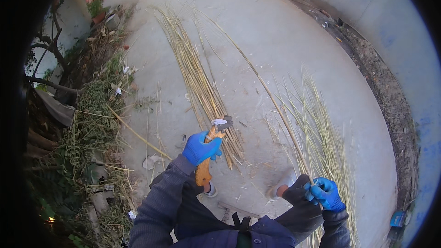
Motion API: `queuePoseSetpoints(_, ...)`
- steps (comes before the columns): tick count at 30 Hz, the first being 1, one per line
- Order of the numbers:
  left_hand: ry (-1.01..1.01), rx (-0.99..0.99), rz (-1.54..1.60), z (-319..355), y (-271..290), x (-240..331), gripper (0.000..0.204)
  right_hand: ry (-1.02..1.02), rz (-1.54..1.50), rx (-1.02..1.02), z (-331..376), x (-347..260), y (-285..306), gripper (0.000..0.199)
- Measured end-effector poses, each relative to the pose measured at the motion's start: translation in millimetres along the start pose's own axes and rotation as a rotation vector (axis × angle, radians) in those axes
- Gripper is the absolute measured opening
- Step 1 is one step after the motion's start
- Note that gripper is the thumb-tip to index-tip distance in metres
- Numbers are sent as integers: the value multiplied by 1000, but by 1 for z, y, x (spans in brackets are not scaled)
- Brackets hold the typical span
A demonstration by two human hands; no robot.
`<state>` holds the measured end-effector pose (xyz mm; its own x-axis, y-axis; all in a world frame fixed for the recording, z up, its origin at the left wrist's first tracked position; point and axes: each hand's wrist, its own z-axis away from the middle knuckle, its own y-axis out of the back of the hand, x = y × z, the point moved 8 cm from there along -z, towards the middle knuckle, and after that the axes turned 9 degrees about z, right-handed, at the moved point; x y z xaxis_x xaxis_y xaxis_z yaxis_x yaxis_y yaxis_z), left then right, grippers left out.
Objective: The person sits on the ground and uses pruning shears to trim small branches off long, thin sticks. They handle each stick individually, cutting off protrusions and placing the trimmed sticks into a pile on the ground.
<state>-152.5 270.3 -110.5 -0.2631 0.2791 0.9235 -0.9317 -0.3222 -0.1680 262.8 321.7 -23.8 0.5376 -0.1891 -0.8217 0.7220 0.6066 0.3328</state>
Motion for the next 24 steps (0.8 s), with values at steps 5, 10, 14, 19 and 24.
queuePoseSetpoints(5, -17, -3, -29, 3, 0, -6, 28, -28, -154, -52, 57, 45, -19, 33)
queuePoseSetpoints(10, -26, 0, 17, 1, 8, -21, 27, 20, -238, -78, 75, 61, -32, 37)
queuePoseSetpoints(14, -68, 37, -86, 4, 19, -28, 28, 118, -434, -156, 83, 51, -48, 38)
queuePoseSetpoints(19, -31, 38, -51, 31, 5, -19, 30, 163, -634, -284, 76, 35, -81, 33)
queuePoseSetpoints(24, 6, -143, -17, 101, -39, 1, 29, 370, -716, -448, 51, 3, -114, 32)
